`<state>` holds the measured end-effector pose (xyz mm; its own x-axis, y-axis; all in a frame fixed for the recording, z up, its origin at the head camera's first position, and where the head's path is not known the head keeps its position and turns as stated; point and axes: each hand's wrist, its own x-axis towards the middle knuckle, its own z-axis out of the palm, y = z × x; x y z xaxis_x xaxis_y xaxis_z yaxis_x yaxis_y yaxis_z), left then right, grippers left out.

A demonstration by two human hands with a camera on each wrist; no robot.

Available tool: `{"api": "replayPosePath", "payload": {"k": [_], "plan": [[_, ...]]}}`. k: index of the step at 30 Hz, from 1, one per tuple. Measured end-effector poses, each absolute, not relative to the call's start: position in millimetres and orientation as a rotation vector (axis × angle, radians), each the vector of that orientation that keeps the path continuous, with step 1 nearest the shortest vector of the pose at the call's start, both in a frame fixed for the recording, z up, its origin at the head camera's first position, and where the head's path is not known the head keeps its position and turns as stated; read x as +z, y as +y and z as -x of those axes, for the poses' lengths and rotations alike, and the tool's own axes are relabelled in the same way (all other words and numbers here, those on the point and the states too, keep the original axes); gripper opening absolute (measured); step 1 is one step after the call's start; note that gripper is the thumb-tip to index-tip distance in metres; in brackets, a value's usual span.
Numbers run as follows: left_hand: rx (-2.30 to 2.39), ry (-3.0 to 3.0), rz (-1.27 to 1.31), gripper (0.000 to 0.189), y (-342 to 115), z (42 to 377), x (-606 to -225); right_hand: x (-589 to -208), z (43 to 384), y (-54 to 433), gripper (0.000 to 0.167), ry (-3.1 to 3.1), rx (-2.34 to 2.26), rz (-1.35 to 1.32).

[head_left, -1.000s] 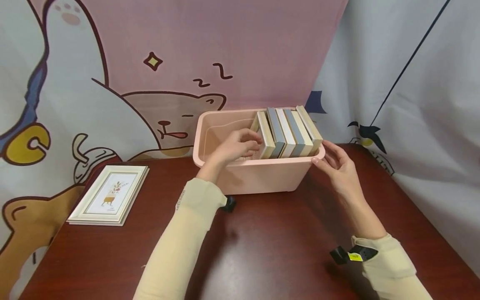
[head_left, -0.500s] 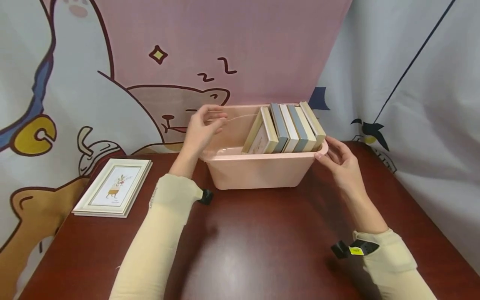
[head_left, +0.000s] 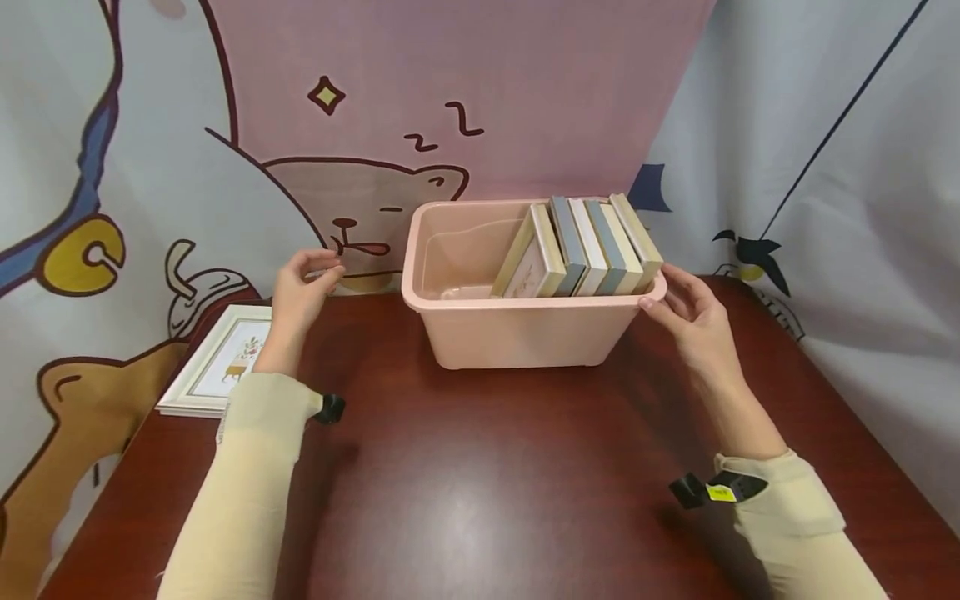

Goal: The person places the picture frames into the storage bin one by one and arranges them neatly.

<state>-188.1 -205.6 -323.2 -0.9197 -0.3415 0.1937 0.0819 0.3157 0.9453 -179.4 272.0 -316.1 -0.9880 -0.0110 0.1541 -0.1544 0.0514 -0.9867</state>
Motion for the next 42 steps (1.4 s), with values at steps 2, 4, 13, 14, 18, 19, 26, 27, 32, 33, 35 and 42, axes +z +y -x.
{"api": "replayPosePath", "payload": {"k": [2,4,13,14,18,19,26,27,32,33,35,42], "plan": [[-1.567,-2.263,-0.319,0.035,-218.7,184.6,-335.9,-314.9,180.0,272.1,0.068,-2.200,2.085,-0.173],[-1.503,-2.292,-0.421,0.036,-230.3,180.8,-348.7,-313.9,181.0,272.2,0.068,-2.208,2.080,-0.174],[-1.434,-2.379,-0.854,0.066,-266.3,166.4,-399.5,-313.1,186.7,271.8,0.067,-2.194,2.078,-0.192],[-1.437,-2.381,-0.895,0.070,-269.1,164.9,-403.6,-313.4,187.0,271.5,0.067,-2.191,2.083,-0.194],[-1.379,-2.416,-0.965,0.074,-277.0,161.7,-415.3,-314.7,187.0,270.4,0.066,-2.167,2.104,-0.203],[-1.353,-2.425,-0.961,0.072,-278.1,162.0,-417.1,-314.9,186.9,270.3,0.066,-2.161,2.109,-0.206],[-1.161,-2.475,-0.919,0.052,-275.9,165.9,-418.2,-315.1,185.2,272.6,0.067,-2.164,2.105,-0.197],[-1.137,-2.484,-0.924,0.050,-275.5,166.4,-418.1,-315.2,184.8,273.2,0.067,-2.169,2.104,-0.190],[-1.046,-2.572,-0.923,0.047,-277.7,167.6,-419.5,-317.4,183.4,275.0,0.067,-2.168,2.105,-0.178],[-1.022,-2.602,-0.908,0.048,-278.6,167.4,-419.7,-317.9,183.1,275.2,0.067,-2.165,2.106,-0.175],[-0.960,-2.673,-0.866,0.048,-280.0,165.9,-418.9,-319.0,182.9,274.9,0.066,-2.150,2.115,-0.176],[-0.793,-2.923,-0.566,0.039,-277.0,149.5,-407.5,-320.4,182.6,273.0,0.067,-2.188,2.094,-0.151]]}}
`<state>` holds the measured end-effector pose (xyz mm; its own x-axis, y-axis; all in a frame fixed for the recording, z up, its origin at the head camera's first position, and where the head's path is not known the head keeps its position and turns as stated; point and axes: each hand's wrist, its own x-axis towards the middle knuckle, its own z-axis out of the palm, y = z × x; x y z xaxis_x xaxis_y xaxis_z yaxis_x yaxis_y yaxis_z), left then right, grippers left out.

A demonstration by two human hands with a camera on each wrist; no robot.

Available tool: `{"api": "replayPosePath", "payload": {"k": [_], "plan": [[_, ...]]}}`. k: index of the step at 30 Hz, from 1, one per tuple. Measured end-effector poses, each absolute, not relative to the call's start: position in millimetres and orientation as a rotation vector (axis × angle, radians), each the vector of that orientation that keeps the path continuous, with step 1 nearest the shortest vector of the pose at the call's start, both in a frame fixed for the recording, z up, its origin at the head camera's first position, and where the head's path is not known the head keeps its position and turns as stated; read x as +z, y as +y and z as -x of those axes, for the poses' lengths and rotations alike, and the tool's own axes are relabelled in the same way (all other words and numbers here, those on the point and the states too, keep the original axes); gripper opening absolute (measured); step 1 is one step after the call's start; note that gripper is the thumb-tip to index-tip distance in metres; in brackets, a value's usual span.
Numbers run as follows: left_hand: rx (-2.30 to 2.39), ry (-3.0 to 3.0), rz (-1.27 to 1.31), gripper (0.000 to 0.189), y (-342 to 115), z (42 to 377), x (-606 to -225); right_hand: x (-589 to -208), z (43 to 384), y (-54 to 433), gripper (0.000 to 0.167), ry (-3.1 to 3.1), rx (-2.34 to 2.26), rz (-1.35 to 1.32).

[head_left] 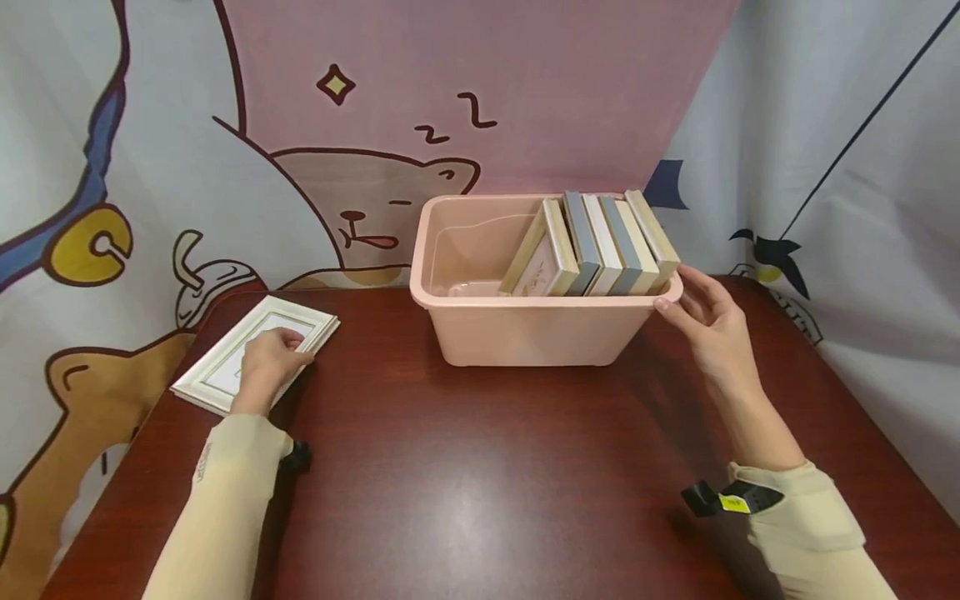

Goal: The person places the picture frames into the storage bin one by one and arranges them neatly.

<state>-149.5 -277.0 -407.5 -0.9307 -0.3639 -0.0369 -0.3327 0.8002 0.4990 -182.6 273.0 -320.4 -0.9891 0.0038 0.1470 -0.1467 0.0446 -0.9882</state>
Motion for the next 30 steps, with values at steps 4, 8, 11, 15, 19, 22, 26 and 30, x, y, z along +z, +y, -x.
{"api": "replayPosePath", "payload": {"k": [4,8,11,15,19,22,26,30], "plan": [[-0.873,-2.966,-0.366,0.037,-269.6,141.2,-400.0,-320.2,180.7,274.4,0.068,-2.207,2.084,-0.136],[-1.013,-2.984,-0.286,0.038,-261.7,137.3,-390.8,-320.6,178.4,276.0,0.068,-2.226,2.069,-0.122],[-1.091,-2.972,-0.259,0.039,-259.8,136.4,-379.1,-320.6,178.9,275.2,0.068,-2.223,2.070,-0.139],[-1.136,-2.975,-0.196,0.037,-258.3,134.4,-362.7,-320.5,180.5,273.5,0.068,-2.210,2.075,-0.159],[-1.090,-3.025,-0.138,0.034,-251.7,129.4,-358.1,-322.8,180.5,273.5,0.067,-2.197,2.086,-0.164],[-1.037,-3.020,-0.142,0.030,-244.2,125.1,-362.3,-324.2,180.3,273.7,0.067,-2.180,2.106,-0.171],[-0.979,-2.987,-0.140,0.023,-233.9,121.1,-373.8,-324.3,180.6,273.7,0.067,-2.170,2.115,-0.167],[-0.925,-2.975,-0.125,0.019,-224.8,118.8,-385.9,-324.3,181.5,272.9,0.066,-2.154,2.130,-0.173]]}}
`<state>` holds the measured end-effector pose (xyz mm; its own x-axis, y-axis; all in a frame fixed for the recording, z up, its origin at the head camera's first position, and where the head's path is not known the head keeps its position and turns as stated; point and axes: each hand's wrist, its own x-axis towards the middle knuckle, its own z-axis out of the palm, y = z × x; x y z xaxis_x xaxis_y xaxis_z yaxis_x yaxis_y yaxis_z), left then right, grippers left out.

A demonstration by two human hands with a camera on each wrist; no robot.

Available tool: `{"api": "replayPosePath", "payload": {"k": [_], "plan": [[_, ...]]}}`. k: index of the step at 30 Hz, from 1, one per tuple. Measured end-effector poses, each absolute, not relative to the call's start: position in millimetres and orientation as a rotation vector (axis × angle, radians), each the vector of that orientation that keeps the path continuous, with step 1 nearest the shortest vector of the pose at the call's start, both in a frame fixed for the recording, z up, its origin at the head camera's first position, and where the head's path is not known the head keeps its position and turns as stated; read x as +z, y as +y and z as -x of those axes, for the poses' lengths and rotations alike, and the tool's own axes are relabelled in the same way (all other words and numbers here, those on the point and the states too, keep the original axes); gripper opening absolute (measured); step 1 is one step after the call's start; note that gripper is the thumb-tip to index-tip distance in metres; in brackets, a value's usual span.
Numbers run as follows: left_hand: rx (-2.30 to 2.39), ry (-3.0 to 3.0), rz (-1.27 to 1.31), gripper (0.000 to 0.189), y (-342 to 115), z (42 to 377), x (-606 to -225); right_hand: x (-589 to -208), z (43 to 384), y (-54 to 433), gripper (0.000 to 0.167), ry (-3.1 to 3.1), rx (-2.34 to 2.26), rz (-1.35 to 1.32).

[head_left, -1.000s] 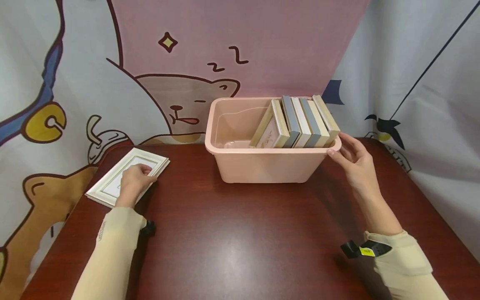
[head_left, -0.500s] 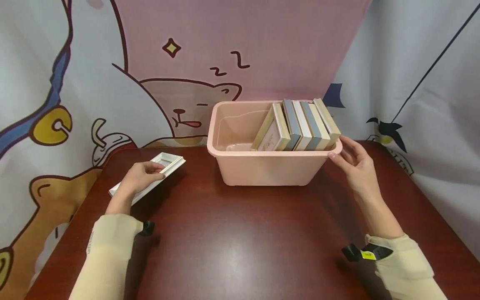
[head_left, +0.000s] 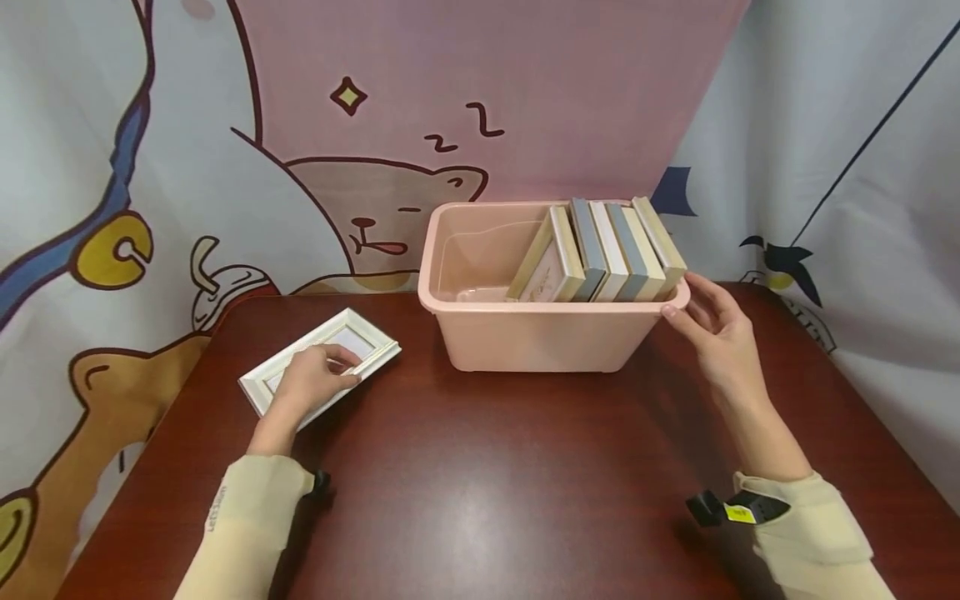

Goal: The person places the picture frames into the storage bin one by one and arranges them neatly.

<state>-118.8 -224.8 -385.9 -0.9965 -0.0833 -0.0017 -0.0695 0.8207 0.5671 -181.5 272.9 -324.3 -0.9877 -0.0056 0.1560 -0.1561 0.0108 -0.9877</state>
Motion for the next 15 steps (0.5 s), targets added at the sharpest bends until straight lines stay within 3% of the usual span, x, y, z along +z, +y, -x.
{"api": "replayPosePath", "payload": {"k": [15], "plan": [[-0.733,-3.081,-0.172,0.032,-199.8,124.9,-402.0,-326.8,182.2,273.7,0.065,-2.106,2.152,-0.213]]}}
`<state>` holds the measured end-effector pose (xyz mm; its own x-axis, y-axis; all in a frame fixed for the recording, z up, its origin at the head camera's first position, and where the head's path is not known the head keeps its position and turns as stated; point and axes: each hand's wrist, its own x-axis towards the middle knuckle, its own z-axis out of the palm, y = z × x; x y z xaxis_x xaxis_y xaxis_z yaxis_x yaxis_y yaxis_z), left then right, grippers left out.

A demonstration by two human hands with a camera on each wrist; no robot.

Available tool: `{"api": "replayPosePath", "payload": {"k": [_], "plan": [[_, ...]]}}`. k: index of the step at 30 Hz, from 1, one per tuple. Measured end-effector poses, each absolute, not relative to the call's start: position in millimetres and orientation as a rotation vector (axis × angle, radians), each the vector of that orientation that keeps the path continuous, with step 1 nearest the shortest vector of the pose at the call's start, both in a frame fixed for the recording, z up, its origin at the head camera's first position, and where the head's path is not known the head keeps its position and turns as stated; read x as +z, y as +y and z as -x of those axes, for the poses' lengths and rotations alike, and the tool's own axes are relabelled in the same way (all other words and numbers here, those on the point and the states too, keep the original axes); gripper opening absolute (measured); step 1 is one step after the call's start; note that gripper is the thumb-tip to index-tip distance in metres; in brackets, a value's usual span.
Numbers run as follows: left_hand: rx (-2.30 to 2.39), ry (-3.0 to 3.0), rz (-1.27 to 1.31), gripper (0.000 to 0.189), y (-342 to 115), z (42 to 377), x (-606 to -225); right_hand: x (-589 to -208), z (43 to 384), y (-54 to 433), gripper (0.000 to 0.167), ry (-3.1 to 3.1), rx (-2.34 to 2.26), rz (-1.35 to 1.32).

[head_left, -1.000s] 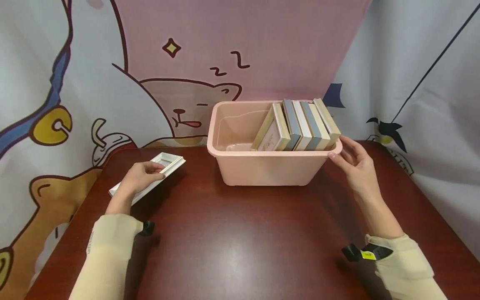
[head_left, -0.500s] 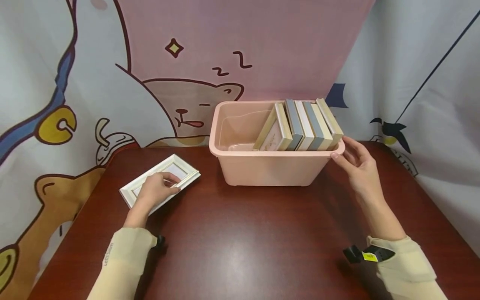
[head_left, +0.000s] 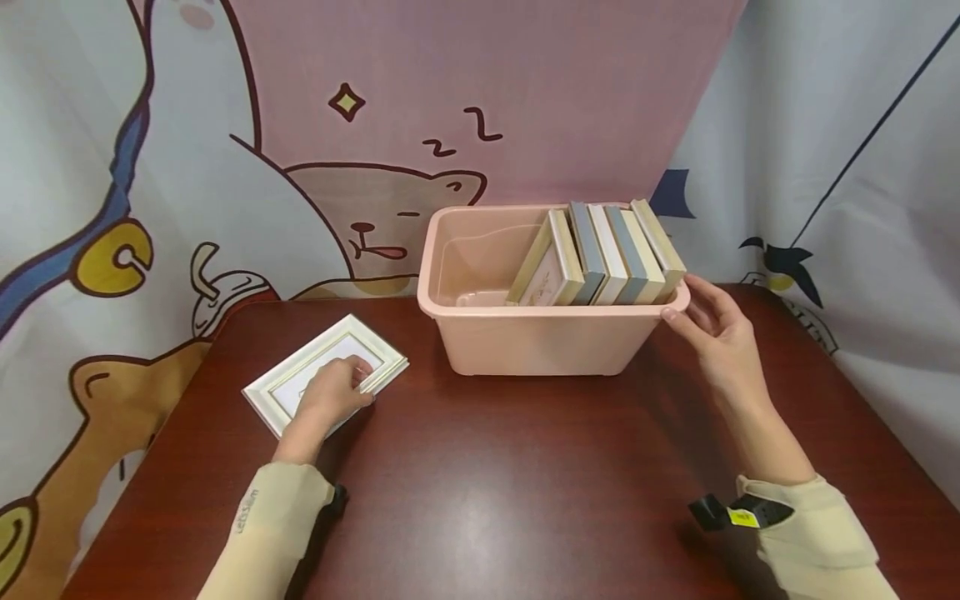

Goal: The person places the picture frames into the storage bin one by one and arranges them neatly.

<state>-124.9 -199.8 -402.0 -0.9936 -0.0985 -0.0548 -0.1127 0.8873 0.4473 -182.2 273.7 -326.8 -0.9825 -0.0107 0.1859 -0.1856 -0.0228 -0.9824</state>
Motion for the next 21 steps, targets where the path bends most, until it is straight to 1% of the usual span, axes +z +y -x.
{"api": "replayPosePath", "payload": {"k": [6,11,15,21], "plan": [[0.579,3.035,0.199,0.027,-195.4,129.7,-398.2,-325.6,181.1,275.3,0.065,-2.110,2.144,-0.204],[0.600,3.018,0.200,0.028,-195.9,130.9,-398.0,-325.7,181.7,276.5,0.066,-2.112,2.147,-0.201],[0.675,3.078,0.183,0.030,-194.3,125.1,-392.6,-325.4,182.5,276.0,0.065,-2.117,2.144,-0.211],[0.893,3.222,0.182,0.030,-189.7,109.4,-374.3,-325.0,182.5,274.5,0.066,-2.124,2.146,-0.215]]}}
